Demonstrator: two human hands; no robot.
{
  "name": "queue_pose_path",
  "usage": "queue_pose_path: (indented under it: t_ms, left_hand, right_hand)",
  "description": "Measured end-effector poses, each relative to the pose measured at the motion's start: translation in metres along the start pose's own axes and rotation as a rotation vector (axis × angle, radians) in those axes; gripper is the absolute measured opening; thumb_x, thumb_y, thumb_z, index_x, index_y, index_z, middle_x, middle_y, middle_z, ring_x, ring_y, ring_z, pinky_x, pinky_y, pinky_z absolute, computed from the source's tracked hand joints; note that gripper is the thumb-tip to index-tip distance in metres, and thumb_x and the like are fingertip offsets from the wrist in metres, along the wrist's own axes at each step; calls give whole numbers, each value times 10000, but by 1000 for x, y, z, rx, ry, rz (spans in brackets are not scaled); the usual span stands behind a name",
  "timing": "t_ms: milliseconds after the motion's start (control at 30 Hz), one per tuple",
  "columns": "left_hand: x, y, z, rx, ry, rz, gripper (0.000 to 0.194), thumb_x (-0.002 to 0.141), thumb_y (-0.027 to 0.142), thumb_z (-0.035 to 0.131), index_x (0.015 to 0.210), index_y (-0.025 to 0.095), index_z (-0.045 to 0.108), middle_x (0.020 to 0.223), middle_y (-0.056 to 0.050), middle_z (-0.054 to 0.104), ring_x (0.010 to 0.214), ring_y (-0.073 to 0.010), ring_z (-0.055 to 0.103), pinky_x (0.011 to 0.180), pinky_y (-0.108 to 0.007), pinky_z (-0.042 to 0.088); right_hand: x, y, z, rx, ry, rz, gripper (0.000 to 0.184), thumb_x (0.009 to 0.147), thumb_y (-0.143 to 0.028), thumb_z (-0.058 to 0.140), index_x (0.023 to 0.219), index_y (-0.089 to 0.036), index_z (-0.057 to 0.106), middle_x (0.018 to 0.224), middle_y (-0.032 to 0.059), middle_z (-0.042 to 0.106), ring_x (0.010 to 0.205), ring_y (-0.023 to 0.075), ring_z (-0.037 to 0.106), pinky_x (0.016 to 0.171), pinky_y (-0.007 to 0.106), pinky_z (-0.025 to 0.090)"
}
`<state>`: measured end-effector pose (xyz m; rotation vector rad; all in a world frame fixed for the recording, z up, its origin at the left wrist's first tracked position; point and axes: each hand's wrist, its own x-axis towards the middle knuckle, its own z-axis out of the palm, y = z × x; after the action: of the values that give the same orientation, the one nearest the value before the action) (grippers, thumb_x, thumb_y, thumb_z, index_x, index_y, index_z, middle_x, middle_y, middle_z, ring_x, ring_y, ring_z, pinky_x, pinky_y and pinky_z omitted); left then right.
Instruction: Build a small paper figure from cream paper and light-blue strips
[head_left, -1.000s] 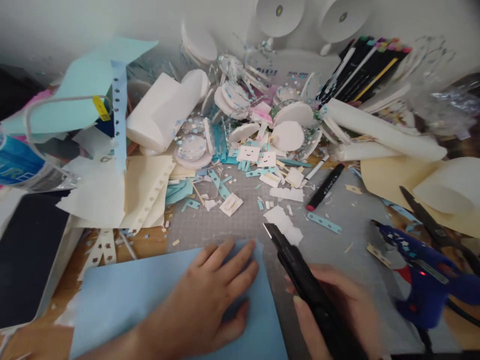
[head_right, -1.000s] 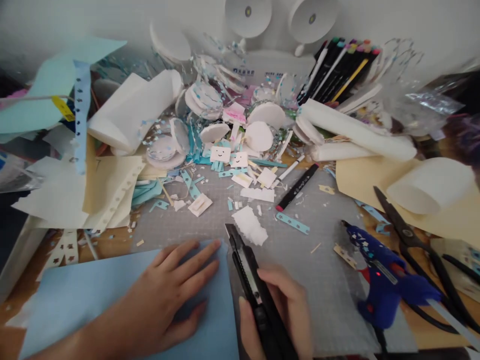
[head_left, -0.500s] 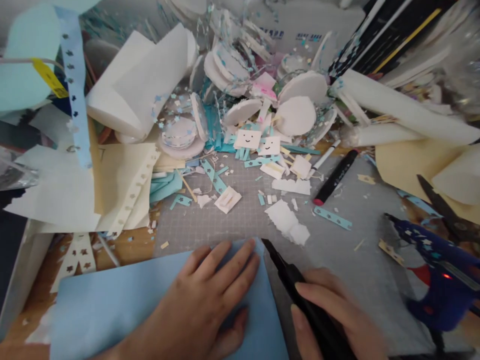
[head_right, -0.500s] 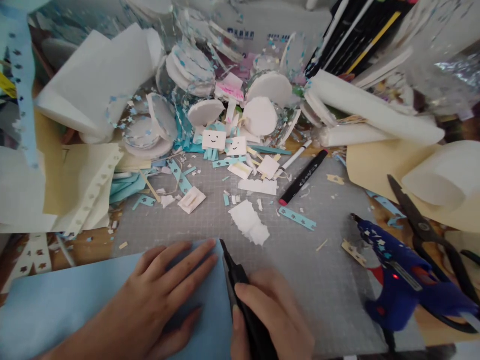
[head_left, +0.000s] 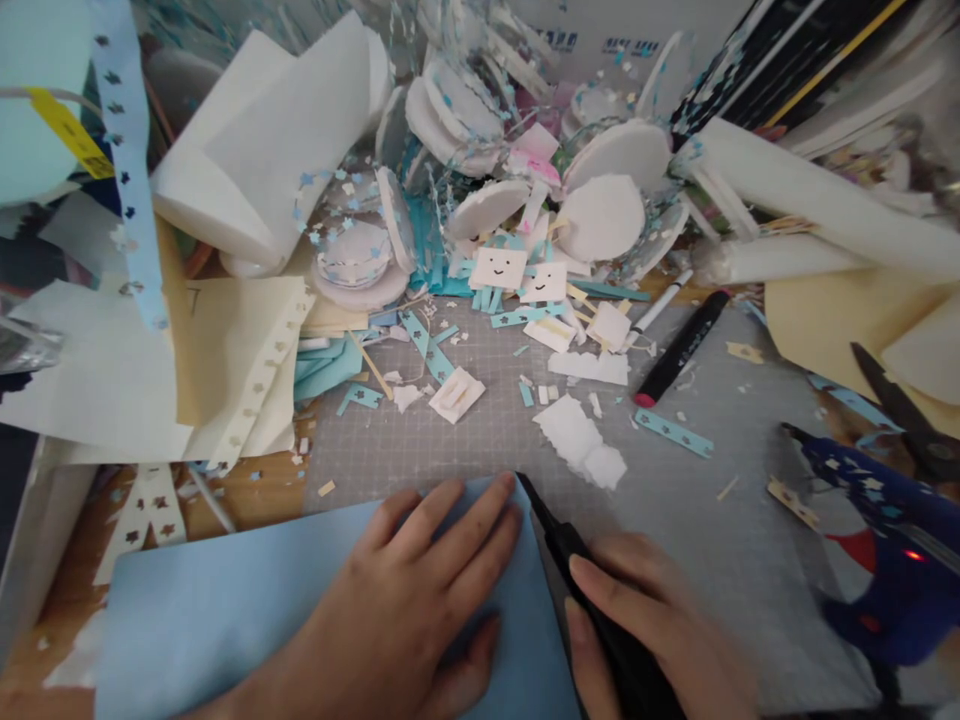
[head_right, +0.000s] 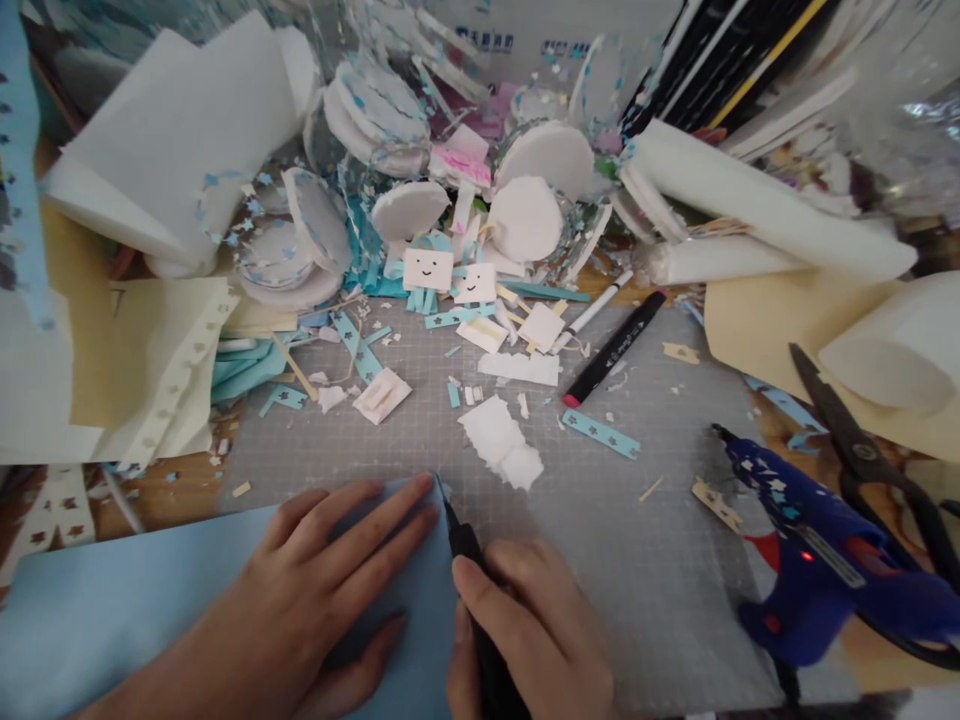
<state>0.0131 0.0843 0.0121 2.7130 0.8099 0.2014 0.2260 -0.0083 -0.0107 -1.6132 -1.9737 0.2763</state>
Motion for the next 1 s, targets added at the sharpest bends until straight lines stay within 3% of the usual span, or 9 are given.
queue_pose_path:
  t_ms: [167,367,667,800,867,1000]
  left_hand:
    - [-1,2,0,-18,14,-23,488,928,436,506,1346,186,525,1521,-12,434,1209,-239,455,992,-388,260]
    - [-1,4,-1,-27,17,-52,503,909,454,534,1347,208,526,1523,13,430,1224,-229,454,998,-386,260]
    - [-4,3,1,24,21,-31,515,923,413,482,1390,196,493,1513,8,446,1219,-239,453,995,-403,254]
    - [-5,3,0,26,7,-31,527,917,382,479,1409,195,470,1526,12,425,1232,-242,445,999,-406,249]
    - [-5,4,-1,25,-3,-32,536,916,379,478,1418,195,458,1528,12,421,1234,-244,444,998,-408,247]
    - [-5,3,-2,29,-15,-28,546,916,391,479,1424,193,451,1527,8,424,1239,-251,445,1004,-415,242]
  right_hand:
    - [-4,0,1,-16,-6,-18,473,791,-155,624,1237,-289,544,1003,66,669,934,252,678,718,349,621]
    - [0,-1,-3,32,-40,-58,471,797,-111,599,1240,-246,514,963,66,646,854,196,670,688,288,607]
    - [11,-14,-9,-8,49,-68,348,781,-89,549,1114,-186,562,864,62,659,764,168,680,631,233,588]
    - [4,-8,-11,32,0,-75,395,776,-106,596,1157,-203,563,895,60,677,793,181,694,662,243,596]
    - [-3,-10,-10,72,-20,-38,404,781,-119,604,1166,-235,562,890,49,680,778,188,695,640,255,594]
    - [-17,-28,-5,142,67,201,344,837,-149,533,1146,-297,562,874,38,668,746,202,686,630,312,569]
